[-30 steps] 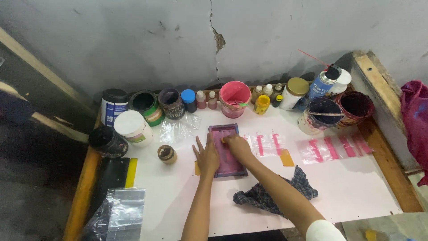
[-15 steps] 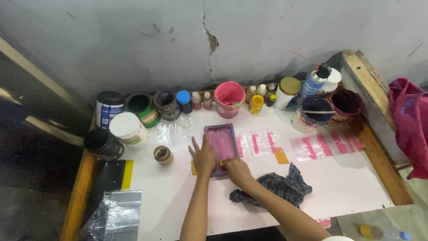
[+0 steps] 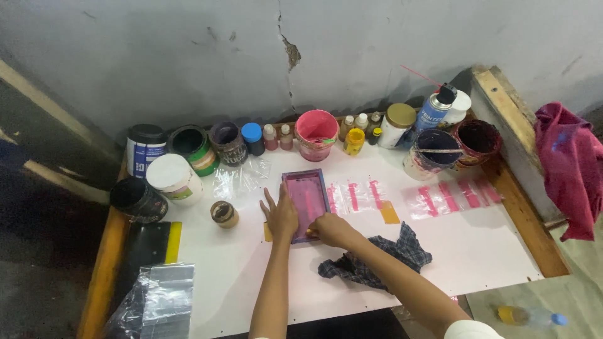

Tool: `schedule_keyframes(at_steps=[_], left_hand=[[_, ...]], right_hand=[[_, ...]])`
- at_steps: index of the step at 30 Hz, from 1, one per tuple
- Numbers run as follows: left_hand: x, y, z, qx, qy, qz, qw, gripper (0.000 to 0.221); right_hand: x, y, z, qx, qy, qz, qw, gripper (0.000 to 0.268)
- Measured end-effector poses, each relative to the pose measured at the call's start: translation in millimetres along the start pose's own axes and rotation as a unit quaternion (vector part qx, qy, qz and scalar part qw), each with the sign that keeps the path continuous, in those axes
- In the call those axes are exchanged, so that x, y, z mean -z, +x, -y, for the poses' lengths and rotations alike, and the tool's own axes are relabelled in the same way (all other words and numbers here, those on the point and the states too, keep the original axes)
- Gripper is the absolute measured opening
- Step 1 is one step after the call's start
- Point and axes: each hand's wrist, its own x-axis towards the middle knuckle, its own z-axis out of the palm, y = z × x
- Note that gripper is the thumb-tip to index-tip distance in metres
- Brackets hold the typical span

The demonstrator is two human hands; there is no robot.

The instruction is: Mixing pink ink in a small cup using a stick, applying it to a small rectangular frame, and cleaning the frame and surrounding area with a checkered cloth.

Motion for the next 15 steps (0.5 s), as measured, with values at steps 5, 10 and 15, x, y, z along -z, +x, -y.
schedule_keyframes(at_steps=[5,10,15], left_hand=[[-5.3,4.0,10.7,-0.007,-0.047,-0.007,0.999,0.059],[-8.4,-10.5,30.8,-0.102,-0.058,-0.155,0.981,0.059],[3.9,-33.3,33.0,0.089,-0.054,0.010,0.995,0.056]], right_hand=[[12.4,-26.2,5.0,0.088,0.007,-0.089,0.992,0.025],[-11.5,-54.0,-44.7,0.065,0.142,-0.322,0.934,0.032],[-28.4,-85.7,-106.0,-0.183,-0.104,-0.452,0.867,0.026]])
